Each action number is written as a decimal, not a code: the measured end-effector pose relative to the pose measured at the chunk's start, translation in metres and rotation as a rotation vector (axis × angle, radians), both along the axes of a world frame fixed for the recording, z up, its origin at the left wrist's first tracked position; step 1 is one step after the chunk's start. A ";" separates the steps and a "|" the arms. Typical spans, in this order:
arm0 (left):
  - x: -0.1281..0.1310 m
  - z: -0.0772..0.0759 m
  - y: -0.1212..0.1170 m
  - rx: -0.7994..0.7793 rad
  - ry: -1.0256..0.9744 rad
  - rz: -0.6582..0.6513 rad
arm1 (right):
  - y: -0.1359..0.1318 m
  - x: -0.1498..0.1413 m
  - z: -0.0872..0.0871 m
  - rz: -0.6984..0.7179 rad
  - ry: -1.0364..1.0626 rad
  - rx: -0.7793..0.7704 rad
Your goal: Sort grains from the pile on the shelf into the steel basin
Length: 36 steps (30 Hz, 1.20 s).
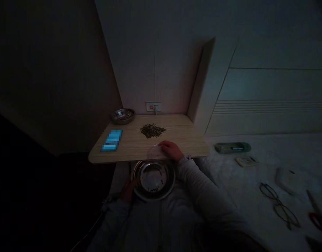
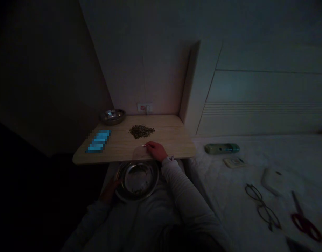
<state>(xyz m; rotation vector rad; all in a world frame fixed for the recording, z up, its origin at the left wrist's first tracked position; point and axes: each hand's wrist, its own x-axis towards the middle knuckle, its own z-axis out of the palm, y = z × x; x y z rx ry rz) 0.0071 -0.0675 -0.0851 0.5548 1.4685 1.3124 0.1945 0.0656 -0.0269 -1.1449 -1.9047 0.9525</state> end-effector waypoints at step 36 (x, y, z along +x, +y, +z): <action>0.001 0.002 -0.002 0.018 0.087 -0.034 | 0.000 0.000 -0.004 -0.127 -0.006 0.055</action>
